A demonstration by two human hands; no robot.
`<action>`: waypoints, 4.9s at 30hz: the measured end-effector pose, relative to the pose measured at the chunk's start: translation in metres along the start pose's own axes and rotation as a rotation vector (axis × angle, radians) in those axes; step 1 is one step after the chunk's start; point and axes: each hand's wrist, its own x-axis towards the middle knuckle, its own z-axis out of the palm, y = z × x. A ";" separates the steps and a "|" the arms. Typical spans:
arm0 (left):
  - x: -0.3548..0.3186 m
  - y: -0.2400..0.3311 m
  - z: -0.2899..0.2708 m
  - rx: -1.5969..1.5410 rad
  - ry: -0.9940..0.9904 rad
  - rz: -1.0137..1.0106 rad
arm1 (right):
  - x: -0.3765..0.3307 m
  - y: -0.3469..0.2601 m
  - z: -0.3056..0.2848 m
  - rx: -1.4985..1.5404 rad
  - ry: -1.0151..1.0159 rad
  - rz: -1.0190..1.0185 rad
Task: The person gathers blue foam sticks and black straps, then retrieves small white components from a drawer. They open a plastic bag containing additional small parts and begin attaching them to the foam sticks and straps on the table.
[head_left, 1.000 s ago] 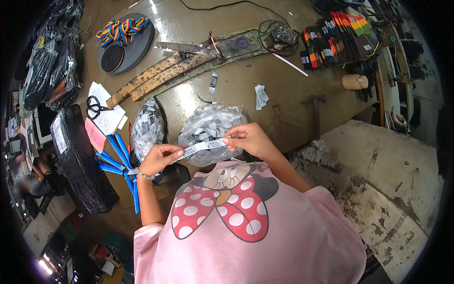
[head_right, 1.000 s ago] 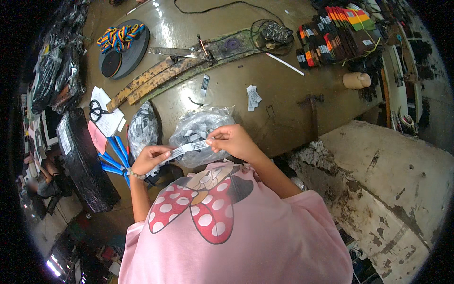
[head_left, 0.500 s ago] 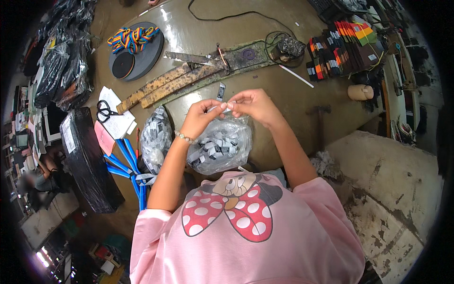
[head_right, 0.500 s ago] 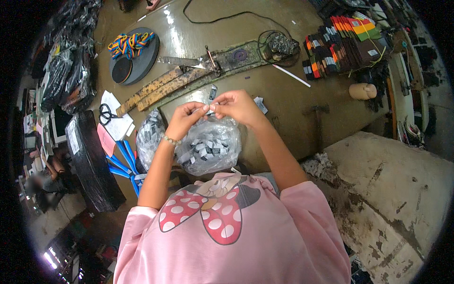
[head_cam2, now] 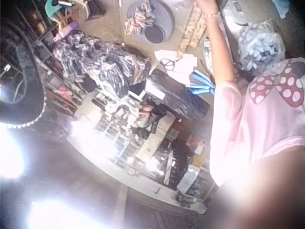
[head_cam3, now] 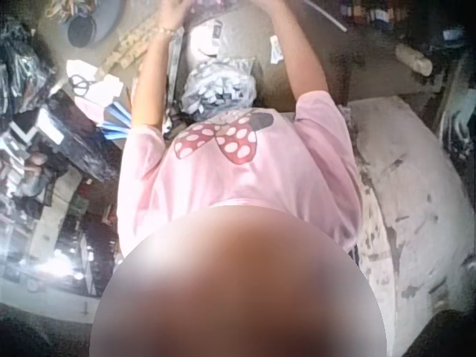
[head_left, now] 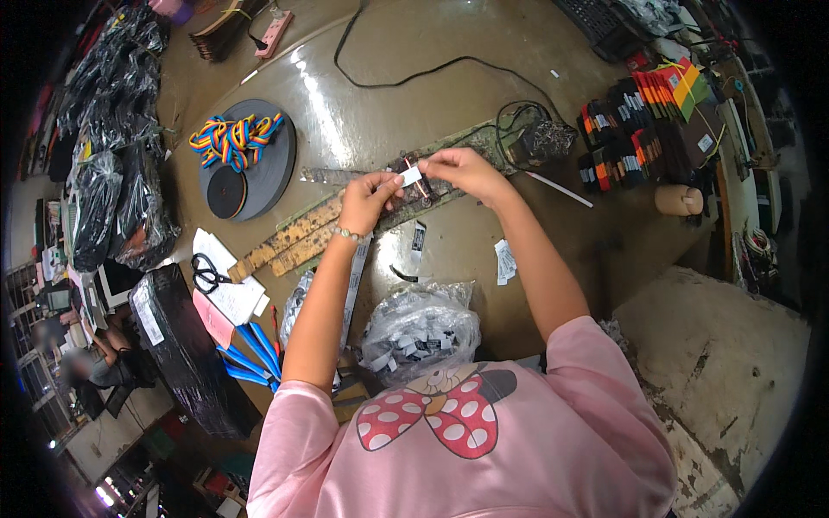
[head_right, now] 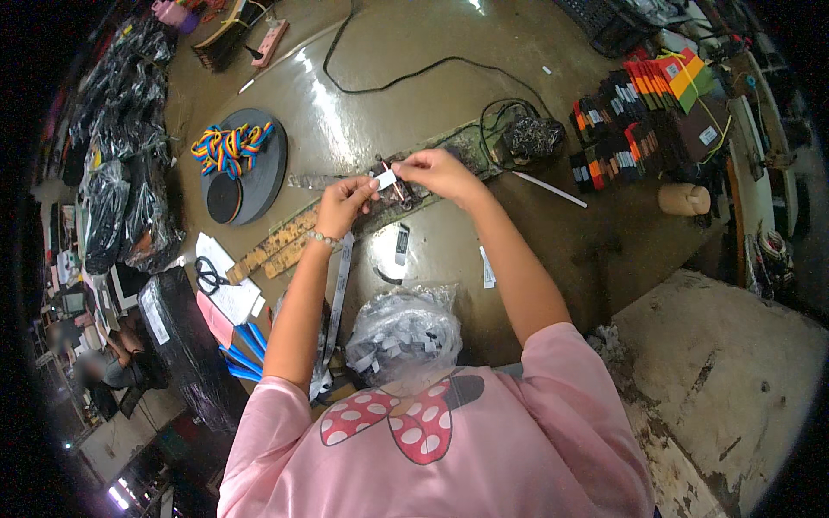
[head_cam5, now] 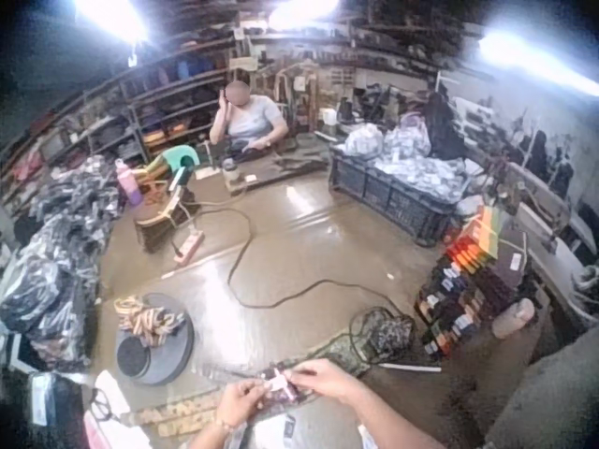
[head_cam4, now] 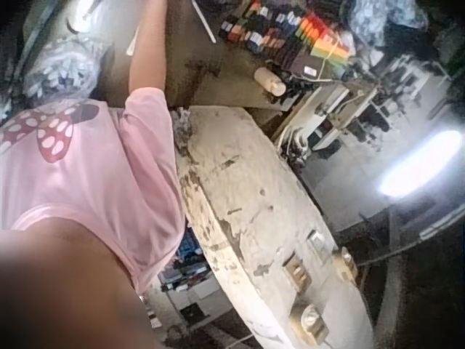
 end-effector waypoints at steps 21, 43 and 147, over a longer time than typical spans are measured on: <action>0.014 -0.029 0.000 0.083 -0.006 -0.009 | 0.020 0.046 0.011 -0.066 0.054 -0.080; -0.033 0.022 -0.004 0.066 0.002 -0.041 | -0.030 -0.012 0.014 0.052 0.103 -0.080; -0.005 -0.038 0.003 -0.305 0.129 -0.110 | -0.005 0.017 0.017 -0.027 0.094 -0.074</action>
